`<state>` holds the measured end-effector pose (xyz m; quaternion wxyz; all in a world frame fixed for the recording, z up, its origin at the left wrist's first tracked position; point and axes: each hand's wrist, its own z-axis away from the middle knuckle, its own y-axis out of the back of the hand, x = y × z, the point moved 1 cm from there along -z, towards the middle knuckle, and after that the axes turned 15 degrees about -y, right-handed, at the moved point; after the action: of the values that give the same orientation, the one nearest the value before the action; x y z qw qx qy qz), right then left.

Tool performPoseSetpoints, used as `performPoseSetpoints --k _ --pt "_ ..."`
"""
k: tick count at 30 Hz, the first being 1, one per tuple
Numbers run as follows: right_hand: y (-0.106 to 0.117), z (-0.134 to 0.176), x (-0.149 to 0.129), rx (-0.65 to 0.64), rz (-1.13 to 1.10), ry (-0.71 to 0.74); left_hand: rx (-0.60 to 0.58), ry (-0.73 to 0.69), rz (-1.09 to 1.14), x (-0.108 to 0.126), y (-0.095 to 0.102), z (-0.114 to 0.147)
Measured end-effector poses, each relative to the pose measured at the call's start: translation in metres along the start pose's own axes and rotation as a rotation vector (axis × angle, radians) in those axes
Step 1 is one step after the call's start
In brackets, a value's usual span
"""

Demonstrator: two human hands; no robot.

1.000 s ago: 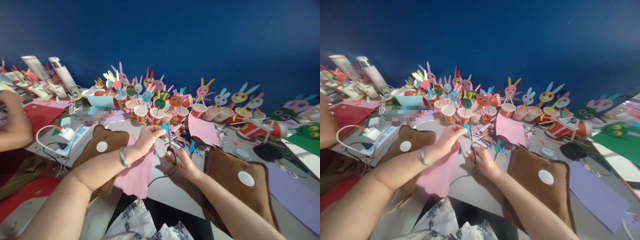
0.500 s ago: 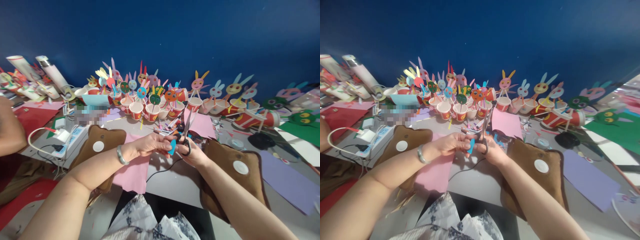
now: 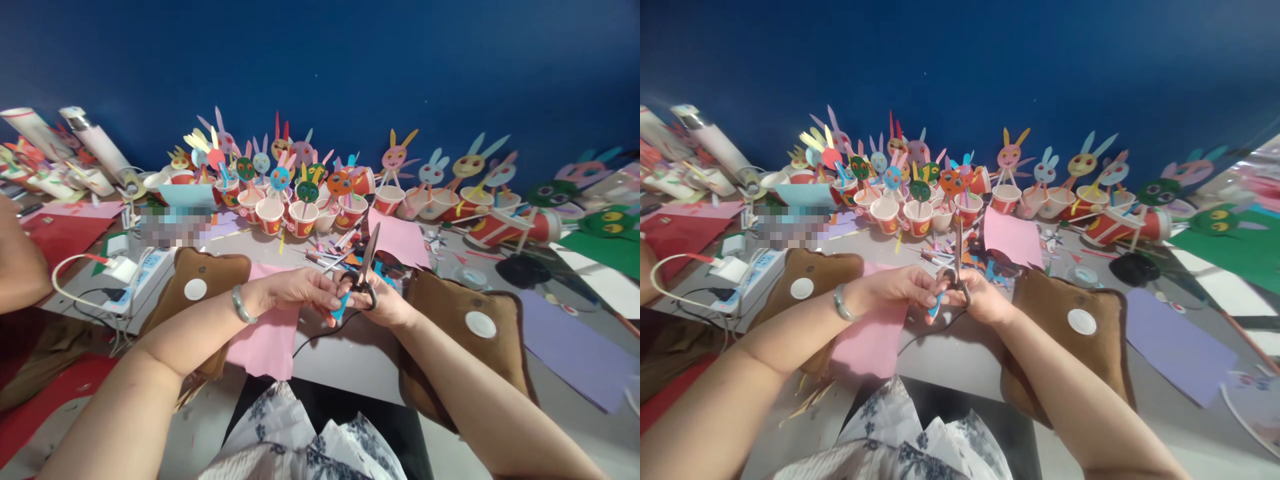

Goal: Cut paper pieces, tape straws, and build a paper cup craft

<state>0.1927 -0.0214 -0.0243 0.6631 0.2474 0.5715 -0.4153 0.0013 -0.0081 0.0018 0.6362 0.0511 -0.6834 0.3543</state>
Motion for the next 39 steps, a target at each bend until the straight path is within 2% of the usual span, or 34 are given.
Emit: performPoseSetpoints --k 5,11,14,20,25,31,34,39 --pt "0.004 0.000 0.000 0.057 0.041 -0.002 0.001 -0.027 -0.035 -0.004 0.006 -0.003" --pt "0.007 0.001 -0.006 0.261 0.183 0.004 0.213 -0.251 -0.211 -0.006 0.015 -0.011" --pt "0.005 0.000 -0.008 0.299 0.214 -0.038 0.202 -0.315 -0.320 -0.005 0.016 -0.011" --pt "0.003 0.000 -0.010 0.351 0.245 -0.055 0.201 -0.327 -0.520 -0.008 0.019 -0.012" --pt "0.002 0.000 -0.008 0.383 0.224 -0.044 0.258 -0.384 -0.644 -0.007 0.016 -0.011" --pt "0.005 -0.001 -0.002 0.475 0.154 0.000 0.405 -0.466 -0.471 -0.001 0.012 -0.009" --pt "0.004 -0.001 0.000 0.448 0.210 0.057 0.485 -0.517 -0.402 0.003 0.012 -0.009" --pt "-0.008 0.000 -0.001 0.285 0.344 0.056 0.570 -0.588 -0.339 0.007 0.011 -0.007"
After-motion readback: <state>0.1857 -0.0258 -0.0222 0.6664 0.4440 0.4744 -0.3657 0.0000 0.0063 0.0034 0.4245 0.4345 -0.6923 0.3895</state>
